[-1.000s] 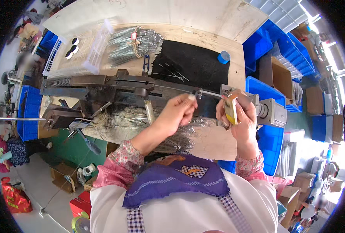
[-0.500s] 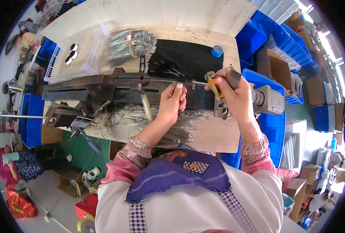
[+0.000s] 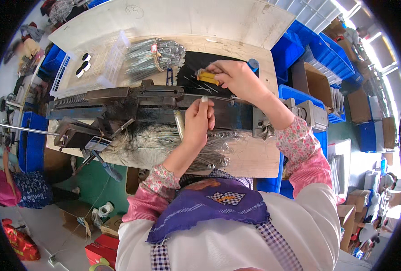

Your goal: Manually assembling small circular and rectangular metal or plastic components using a workbench jig or machine.

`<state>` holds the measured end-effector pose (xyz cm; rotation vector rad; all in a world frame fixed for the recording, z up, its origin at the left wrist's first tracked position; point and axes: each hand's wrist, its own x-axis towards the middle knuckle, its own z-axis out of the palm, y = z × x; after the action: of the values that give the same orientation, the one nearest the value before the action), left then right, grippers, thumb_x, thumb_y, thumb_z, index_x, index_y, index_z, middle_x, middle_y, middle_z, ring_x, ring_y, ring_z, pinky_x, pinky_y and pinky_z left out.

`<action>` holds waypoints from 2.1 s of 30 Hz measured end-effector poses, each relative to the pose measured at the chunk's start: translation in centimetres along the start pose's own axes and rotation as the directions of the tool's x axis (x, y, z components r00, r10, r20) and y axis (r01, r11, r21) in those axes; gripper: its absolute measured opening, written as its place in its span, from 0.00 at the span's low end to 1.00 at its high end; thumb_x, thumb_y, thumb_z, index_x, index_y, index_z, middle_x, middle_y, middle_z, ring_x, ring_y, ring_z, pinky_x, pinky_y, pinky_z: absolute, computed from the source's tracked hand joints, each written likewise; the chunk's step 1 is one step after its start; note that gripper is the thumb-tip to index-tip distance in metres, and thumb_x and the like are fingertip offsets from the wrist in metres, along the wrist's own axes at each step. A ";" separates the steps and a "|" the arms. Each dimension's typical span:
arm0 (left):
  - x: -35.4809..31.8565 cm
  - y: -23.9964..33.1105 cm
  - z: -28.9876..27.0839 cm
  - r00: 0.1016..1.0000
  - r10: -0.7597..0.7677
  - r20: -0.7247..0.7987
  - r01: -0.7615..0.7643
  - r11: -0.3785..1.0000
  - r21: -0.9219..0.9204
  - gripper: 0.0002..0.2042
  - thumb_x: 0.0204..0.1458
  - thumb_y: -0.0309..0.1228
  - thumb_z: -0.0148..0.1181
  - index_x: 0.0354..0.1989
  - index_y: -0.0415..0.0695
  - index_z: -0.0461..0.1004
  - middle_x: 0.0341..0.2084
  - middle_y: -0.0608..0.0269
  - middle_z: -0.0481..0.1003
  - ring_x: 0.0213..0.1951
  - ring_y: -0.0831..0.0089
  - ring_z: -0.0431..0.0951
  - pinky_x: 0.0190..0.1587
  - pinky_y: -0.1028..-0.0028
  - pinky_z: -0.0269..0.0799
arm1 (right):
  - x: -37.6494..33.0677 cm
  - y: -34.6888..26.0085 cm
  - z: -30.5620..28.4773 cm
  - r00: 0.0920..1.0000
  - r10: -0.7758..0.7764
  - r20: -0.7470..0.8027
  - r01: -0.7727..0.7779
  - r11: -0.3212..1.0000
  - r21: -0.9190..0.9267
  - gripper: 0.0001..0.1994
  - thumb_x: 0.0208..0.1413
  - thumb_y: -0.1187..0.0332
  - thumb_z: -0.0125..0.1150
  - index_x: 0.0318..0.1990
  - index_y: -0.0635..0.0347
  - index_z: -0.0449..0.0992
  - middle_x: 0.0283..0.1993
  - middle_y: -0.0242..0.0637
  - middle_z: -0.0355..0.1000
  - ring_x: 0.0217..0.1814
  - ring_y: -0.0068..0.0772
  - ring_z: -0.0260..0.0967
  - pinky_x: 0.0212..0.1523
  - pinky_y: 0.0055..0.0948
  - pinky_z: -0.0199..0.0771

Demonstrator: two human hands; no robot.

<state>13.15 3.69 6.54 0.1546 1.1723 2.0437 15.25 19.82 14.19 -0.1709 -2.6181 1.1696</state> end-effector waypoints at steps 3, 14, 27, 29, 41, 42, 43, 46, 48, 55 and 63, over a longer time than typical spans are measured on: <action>-0.2 0.2 -0.7 0.998 0.064 -0.008 -0.064 0.997 -0.035 0.11 0.63 0.34 0.47 0.30 0.41 0.69 0.14 0.71 0.61 0.12 0.84 0.57 0.14 0.80 0.51 | 0.6 0.2 0.8 0.980 0.047 0.194 -0.020 0.990 -0.140 0.14 0.50 0.73 0.55 0.44 0.64 0.75 0.35 0.50 0.75 0.38 0.45 0.75 0.41 0.34 0.74; -0.6 0.2 -1.4 1.000 0.002 0.006 -0.002 0.999 -0.044 0.16 0.64 0.40 0.43 0.32 0.40 0.70 0.14 0.68 0.64 0.14 0.79 0.63 0.15 0.79 0.58 | 0.9 0.0 -0.4 0.811 0.241 0.532 -0.461 0.823 0.330 0.14 0.55 0.72 0.58 0.46 0.74 0.73 0.33 0.41 0.75 0.30 0.28 0.74 0.33 0.25 0.77; -0.9 1.6 0.6 0.955 -0.080 0.286 0.248 0.745 -0.619 0.45 0.54 0.66 0.32 0.60 0.29 0.52 0.63 0.45 0.55 0.66 0.53 0.51 0.69 0.57 0.42 | -1.8 -1.9 -0.7 0.964 -0.230 0.133 0.266 0.813 -0.518 0.16 0.55 0.65 0.55 0.49 0.61 0.72 0.36 0.47 0.66 0.43 0.48 0.68 0.42 0.37 0.71; -0.9 1.2 0.1 0.907 -0.019 0.421 0.334 0.642 -0.690 0.44 0.54 0.66 0.32 0.60 0.30 0.54 0.62 0.47 0.56 0.66 0.54 0.52 0.69 0.57 0.44 | -3.7 -2.2 1.3 0.900 -0.436 0.018 0.411 0.834 -0.369 0.19 0.46 0.69 0.57 0.48 0.59 0.73 0.35 0.43 0.64 0.39 0.45 0.67 0.39 0.38 0.72; -1.3 3.3 -0.8 0.978 -0.035 0.205 0.152 0.795 -0.587 0.43 0.56 0.64 0.31 0.53 0.27 0.62 0.57 0.43 0.62 0.63 0.54 0.58 0.68 0.59 0.48 | -0.8 -0.8 2.4 0.974 -0.227 0.010 0.224 0.955 -0.193 0.07 0.45 0.70 0.62 0.33 0.53 0.81 0.27 0.33 0.72 0.32 0.36 0.72 0.42 0.37 0.64; -1.3 3.5 -0.8 0.978 -0.032 0.206 0.149 0.797 -0.585 0.43 0.56 0.64 0.31 0.53 0.27 0.62 0.57 0.43 0.62 0.63 0.54 0.58 0.68 0.59 0.48 | -0.8 -1.0 2.3 0.974 -0.228 0.016 0.226 0.950 -0.216 0.06 0.44 0.70 0.62 0.32 0.53 0.81 0.27 0.33 0.72 0.33 0.36 0.72 0.42 0.37 0.64; -1.3 3.6 -0.7 0.982 -0.042 0.186 0.145 0.797 -0.586 0.42 0.57 0.63 0.31 0.53 0.26 0.61 0.56 0.43 0.63 0.62 0.54 0.59 0.68 0.59 0.48 | -0.9 -1.2 2.0 0.974 -0.227 0.020 0.225 0.944 -0.239 0.05 0.44 0.70 0.62 0.31 0.53 0.81 0.27 0.32 0.72 0.33 0.36 0.72 0.42 0.36 0.64; -1.7 3.3 -0.8 0.989 -0.058 0.136 0.128 0.796 -0.591 0.40 0.58 0.61 0.32 0.52 0.26 0.61 0.53 0.43 0.66 0.60 0.54 0.62 0.68 0.59 0.49 | -1.7 -1.3 0.9 0.967 -0.251 0.043 0.253 0.925 -0.284 0.05 0.44 0.69 0.63 0.31 0.52 0.81 0.27 0.31 0.71 0.33 0.35 0.71 0.44 0.35 0.63; -1.3 3.1 -1.1 0.982 -0.004 0.188 0.113 0.813 -0.571 0.39 0.59 0.60 0.32 0.52 0.26 0.60 0.54 0.42 0.65 0.60 0.54 0.62 0.68 0.59 0.49 | -2.2 -1.4 0.9 0.956 -0.292 0.031 0.282 0.884 -0.373 0.05 0.44 0.69 0.63 0.31 0.50 0.82 0.26 0.31 0.70 0.33 0.34 0.70 0.44 0.34 0.62; 0.2 1.4 -3.5 0.749 0.297 0.592 0.378 0.542 -0.751 0.39 0.60 0.58 0.34 0.55 0.25 0.55 0.57 0.40 0.61 0.62 0.53 0.59 0.68 0.59 0.50 | -2.8 -3.3 3.2 0.889 -0.457 0.027 0.411 0.771 -0.486 0.07 0.41 0.68 0.60 0.30 0.45 0.80 0.23 0.27 0.65 0.31 0.29 0.69 0.39 0.34 0.63; -2.0 3.4 -1.6 0.985 -0.004 0.173 0.107 0.802 -0.588 0.38 0.60 0.58 0.33 0.58 0.27 0.54 0.59 0.42 0.59 0.64 0.53 0.57 0.68 0.60 0.50 | -1.3 -1.2 0.2 0.986 -0.130 0.105 0.151 0.962 -0.226 0.08 0.44 0.68 0.63 0.35 0.52 0.82 0.28 0.36 0.72 0.35 0.40 0.72 0.40 0.36 0.67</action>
<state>11.97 0.24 8.83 -0.0248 0.3827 2.1978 16.40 18.65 14.70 0.0239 -2.7888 0.8401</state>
